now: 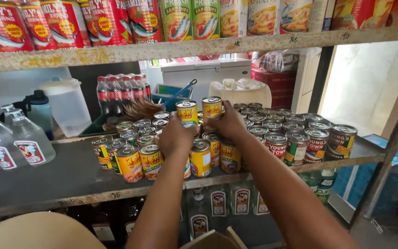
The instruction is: Organizing various canned goods on a store shelf and transferring some into a cardboard box.
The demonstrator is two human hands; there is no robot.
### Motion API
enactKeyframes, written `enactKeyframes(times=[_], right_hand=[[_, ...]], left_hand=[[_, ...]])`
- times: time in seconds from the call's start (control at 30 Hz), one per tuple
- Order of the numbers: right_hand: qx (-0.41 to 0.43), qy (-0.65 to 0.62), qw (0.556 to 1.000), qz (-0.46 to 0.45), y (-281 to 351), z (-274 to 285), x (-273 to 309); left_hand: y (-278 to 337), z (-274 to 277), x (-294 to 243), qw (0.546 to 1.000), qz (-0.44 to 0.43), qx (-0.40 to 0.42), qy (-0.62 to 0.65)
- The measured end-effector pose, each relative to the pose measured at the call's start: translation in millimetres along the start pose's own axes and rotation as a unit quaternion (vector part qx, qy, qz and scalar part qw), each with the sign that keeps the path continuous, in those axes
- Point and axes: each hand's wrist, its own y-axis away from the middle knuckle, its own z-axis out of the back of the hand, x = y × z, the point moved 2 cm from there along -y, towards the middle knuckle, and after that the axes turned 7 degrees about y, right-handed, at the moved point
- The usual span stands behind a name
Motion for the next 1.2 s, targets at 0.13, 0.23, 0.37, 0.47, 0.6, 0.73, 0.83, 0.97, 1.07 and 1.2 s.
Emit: enactKeyframes(times=[0.13, 0.23, 0.37, 0.47, 0.6, 0.73, 0.83, 0.97, 1.07, 1.2], right_hand=[[0.0, 0.029, 0.999, 0.014, 3, -3, -1], [-0.021, 0.06, 0.998, 0.006, -1, -6, -3], [-0.021, 0.061, 0.998, -0.012, -2, -5, -5], [-0.015, 0.049, 0.999, 0.0, 0, -4, -6], [0.016, 0.006, 0.999, 0.027, 0, -3, -3], [0.024, 0.009, 0.999, 0.031, -2, -6, -2], [0.004, 0.029, 0.999, 0.027, -4, -9, -5], [-0.002, 0.05, 0.999, 0.013, -3, -8, -4], [0.002, 0.061, 0.998, 0.009, -7, -10, -7], [0.006, 0.056, 0.998, 0.018, -8, -10, -7]], left_hand=[[4, 6, -6, 1.0, 0.004, 0.0, -0.008], [6, 9, -7, 0.999, 0.029, 0.022, -0.01], [4, 5, -7, 0.999, 0.035, 0.025, -0.028], [3, 2, -5, 0.998, 0.046, 0.035, -0.037], [11, 10, -12, 0.996, 0.03, 0.047, -0.062], [11, 10, -15, 0.995, 0.037, 0.055, -0.075], [7, 5, -11, 0.995, 0.035, 0.04, -0.085], [7, 5, -10, 0.995, 0.03, 0.031, -0.093], [11, 9, -13, 0.994, 0.031, 0.04, -0.096], [10, 8, -13, 0.993, 0.04, 0.058, -0.093]])
